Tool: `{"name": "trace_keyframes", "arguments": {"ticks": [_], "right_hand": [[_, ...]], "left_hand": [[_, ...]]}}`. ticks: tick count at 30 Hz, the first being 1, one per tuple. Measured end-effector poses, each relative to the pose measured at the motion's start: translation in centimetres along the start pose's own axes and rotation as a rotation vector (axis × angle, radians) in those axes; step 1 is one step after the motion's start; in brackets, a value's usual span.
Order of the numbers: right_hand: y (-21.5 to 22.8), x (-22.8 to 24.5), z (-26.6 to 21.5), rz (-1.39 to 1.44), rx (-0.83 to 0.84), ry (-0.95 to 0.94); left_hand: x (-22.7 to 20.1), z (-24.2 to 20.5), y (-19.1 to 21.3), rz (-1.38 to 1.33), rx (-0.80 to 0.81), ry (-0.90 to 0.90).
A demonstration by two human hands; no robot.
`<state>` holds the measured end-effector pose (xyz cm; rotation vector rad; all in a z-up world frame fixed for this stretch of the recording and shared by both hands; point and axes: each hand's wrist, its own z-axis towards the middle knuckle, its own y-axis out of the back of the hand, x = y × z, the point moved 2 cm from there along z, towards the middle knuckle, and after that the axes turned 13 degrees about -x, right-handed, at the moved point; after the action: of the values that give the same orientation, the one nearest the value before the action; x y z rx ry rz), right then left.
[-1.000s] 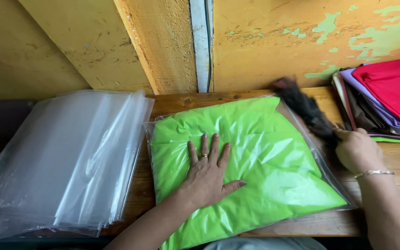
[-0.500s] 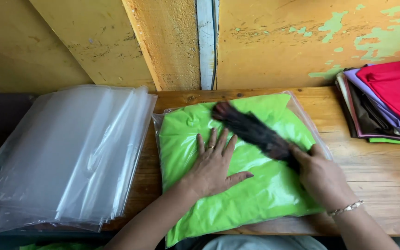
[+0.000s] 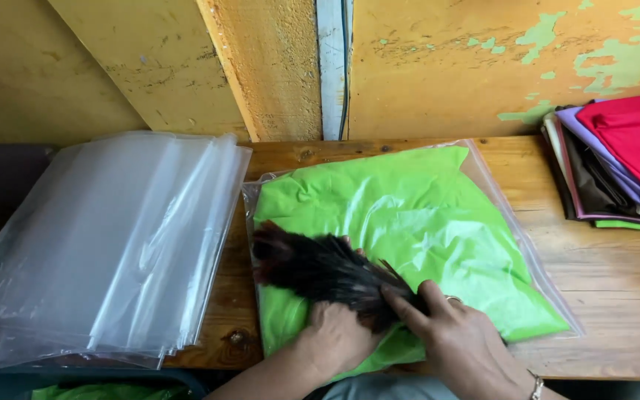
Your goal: Sealing a neon green garment inside a plastic bag and then thoroughly brushing the bag with a feather duster before placing it in a laundry basket.
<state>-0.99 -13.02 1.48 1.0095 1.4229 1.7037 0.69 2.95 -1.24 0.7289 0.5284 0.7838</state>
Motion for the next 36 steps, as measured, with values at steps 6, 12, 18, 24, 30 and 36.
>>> {"name": "trace_keyframes", "arguments": {"ticks": [6,12,18,24,30,36], "right_hand": [[1.7,-8.5,6.4,-0.356,0.024,-0.328],[5.2,-8.4,6.3,-0.348,-0.181,-0.433],[-3.3,1.0,1.4,-0.015,0.041,0.101],[-0.7,-7.1,2.6,-0.247,-0.012,-0.448],[3.5,-9.7,0.8,-0.197,-0.135,-0.805],[-2.5,-0.5,-5.1,-0.153,0.142,-0.533]], "left_hand": [[1.4,-0.4,0.3,0.448,-0.045,0.053],[1.1,0.0,1.8,0.031,-0.118,0.149],[1.5,-0.2,1.9,-0.152,-0.197,0.176],[1.6,-0.1,2.1,-0.166,-0.176,0.166],[1.4,0.0,1.8,-0.137,-0.117,0.168],[1.6,-0.2,1.7,-0.149,0.063,0.289]]}}
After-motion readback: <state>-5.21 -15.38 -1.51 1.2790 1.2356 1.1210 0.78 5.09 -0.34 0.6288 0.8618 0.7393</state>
